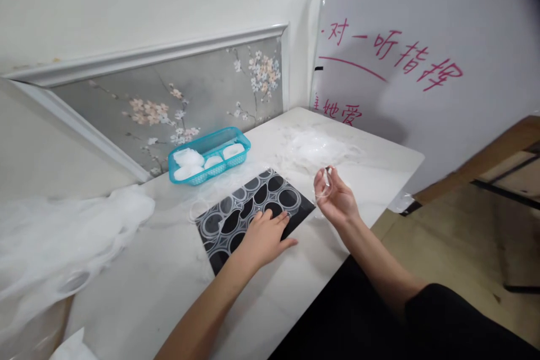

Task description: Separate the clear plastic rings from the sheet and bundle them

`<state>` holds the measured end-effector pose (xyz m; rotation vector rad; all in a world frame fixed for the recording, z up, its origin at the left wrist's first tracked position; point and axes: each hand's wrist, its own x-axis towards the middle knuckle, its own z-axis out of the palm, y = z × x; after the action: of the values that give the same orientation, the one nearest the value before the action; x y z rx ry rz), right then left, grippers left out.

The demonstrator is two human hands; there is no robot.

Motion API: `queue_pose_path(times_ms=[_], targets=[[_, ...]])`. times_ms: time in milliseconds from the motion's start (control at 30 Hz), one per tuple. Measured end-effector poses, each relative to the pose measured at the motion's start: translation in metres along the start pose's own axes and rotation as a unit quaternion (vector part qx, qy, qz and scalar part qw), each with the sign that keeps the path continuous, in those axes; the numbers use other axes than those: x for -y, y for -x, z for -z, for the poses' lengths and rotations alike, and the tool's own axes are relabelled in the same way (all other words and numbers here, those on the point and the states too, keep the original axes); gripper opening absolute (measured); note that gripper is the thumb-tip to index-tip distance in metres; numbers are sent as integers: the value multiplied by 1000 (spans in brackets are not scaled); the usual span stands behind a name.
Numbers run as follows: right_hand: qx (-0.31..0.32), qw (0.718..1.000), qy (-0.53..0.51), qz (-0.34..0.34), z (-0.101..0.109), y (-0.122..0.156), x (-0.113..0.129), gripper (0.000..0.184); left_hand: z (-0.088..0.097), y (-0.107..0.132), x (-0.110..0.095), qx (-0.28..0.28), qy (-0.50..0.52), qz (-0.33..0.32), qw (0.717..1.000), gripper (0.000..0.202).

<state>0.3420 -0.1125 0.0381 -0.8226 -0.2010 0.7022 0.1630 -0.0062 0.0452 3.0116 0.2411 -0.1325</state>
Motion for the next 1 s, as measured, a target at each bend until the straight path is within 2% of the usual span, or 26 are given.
queue_pose_path(times_ms=[67, 100, 167, 233, 300, 533, 700, 800, 900, 1000], targets=[[49, 986, 160, 12, 6, 3, -7, 24, -3, 0, -2, -4, -5, 1, 1000, 54], [71, 963, 259, 30, 8, 4, -11, 26, -4, 0, -2, -7, -4, 0, 1000, 55], [106, 893, 432, 71, 13, 6, -20, 27, -4, 0, -2, -11, -2, -2, 1000, 57], [124, 841, 520, 90, 16, 6, -28, 30, -4, -1, -1, -11, 1, -5, 1000, 56], [138, 827, 539, 86, 18, 3, -33, 33, -4, -2, -1, -11, 1, -8, 1000, 55], [185, 820, 539, 52, 18, -3, -38, 35, -7, -4, -1, -24, -1, -10, 1000, 57], [189, 816, 544, 56, 19, -5, -39, 30, -5, -5, 0, 0, -4, -12, 1000, 61], [193, 800, 565, 60, 20, -4, -42, 30, -3, -5, -2, 3, -11, -8, 1000, 62], [186, 755, 620, 103, 22, 3, -48, 30, 0, -5, -3, 6, -7, -13, 1000, 62], [206, 663, 698, 178, 22, 2, -49, 26, 3, -6, -3, 16, 13, -18, 1000, 62]])
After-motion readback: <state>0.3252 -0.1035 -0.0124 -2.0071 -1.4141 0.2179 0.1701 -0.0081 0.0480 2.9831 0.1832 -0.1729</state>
